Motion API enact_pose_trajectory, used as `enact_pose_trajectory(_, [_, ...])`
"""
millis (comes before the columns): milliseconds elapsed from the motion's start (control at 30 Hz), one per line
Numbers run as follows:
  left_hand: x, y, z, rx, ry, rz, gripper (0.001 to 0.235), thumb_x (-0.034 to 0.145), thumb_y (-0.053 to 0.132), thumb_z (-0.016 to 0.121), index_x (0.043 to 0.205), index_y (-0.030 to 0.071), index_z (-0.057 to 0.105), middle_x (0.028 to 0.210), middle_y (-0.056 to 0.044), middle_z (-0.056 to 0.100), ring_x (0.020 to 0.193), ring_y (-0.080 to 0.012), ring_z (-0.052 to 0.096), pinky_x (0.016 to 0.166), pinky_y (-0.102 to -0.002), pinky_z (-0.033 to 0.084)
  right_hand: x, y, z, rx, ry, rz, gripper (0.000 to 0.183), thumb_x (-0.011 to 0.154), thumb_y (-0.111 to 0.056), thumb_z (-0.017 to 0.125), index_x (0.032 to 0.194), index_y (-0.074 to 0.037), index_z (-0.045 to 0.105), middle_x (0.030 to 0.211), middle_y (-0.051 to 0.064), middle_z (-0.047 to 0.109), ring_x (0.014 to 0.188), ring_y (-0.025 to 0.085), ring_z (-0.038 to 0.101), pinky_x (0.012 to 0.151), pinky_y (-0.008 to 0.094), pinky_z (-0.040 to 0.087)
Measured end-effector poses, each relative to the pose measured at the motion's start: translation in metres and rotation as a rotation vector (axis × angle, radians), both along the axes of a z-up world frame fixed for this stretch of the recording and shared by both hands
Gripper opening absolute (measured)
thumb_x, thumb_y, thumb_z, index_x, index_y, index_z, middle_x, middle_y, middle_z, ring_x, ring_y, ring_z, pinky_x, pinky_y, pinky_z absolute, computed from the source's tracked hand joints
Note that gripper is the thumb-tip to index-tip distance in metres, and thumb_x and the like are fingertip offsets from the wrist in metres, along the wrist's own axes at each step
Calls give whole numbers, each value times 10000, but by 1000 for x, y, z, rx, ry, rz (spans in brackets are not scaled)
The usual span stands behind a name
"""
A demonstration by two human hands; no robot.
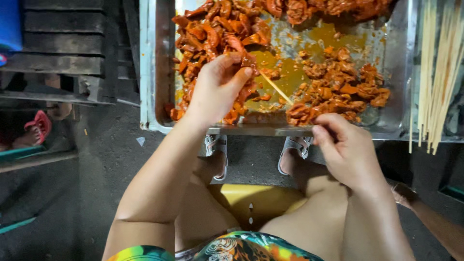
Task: The person threads marinated pieces of animal meat onto wooden skewers by hand, picking each piece from a metal tray and sliding it onto the skewer.
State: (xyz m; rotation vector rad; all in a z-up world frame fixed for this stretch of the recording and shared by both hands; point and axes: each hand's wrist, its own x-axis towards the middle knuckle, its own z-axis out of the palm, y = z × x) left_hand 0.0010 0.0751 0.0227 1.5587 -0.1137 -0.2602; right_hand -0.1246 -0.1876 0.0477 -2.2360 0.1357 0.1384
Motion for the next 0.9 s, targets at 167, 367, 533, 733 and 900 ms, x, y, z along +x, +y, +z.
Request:
enact_pose_trajectory(167, [-11,-16,7,149,-11,14,345,992,111,679,1273,-75,605,1075,-93,757,961,-101,721,838,-258,621,3,2,10,-30,-4,35,140,985,-162,665,1061,-45,671,796,96,711,711,188,709,674,316,535])
enact_pose_trajectory(367, [-21,-21,23,595,-386,-53,270,1026,136,664,1275,32,675,1033,-186,757,946,-300,758,822,-361,599,3,4,12,-65,-7,24,145,986,-174,660,1069,-56,678,798,101,708,719,210,714,668,331,536])
enact_pose_trajectory(533, [-32,-37,29,656,-635,-184,341,1007,129,666,1336,61,613,937,-176,728,880,-372,701,868,-466,550,2,1,8,-95,-49,17,152,1002,-188,665,1083,-60,681,824,107,717,747,207,721,676,331,541])
enact_pose_trajectory(733, [-28,-55,30,588,-710,-132,513,939,118,668,1413,-11,523,1164,-237,660,974,-444,652,865,-490,534,-3,-45,4,-24,-114,-207,154,1055,-122,670,1164,-13,667,913,72,715,815,119,686,710,276,533])
enact_pose_trajectory(900, [-14,-102,0,759,-524,-386,240,937,137,655,1170,85,677,1083,-183,684,971,-415,675,825,-492,555,-10,-83,-2,195,-255,-309,72,1143,-10,631,1155,60,622,939,53,666,845,72,624,813,233,515])
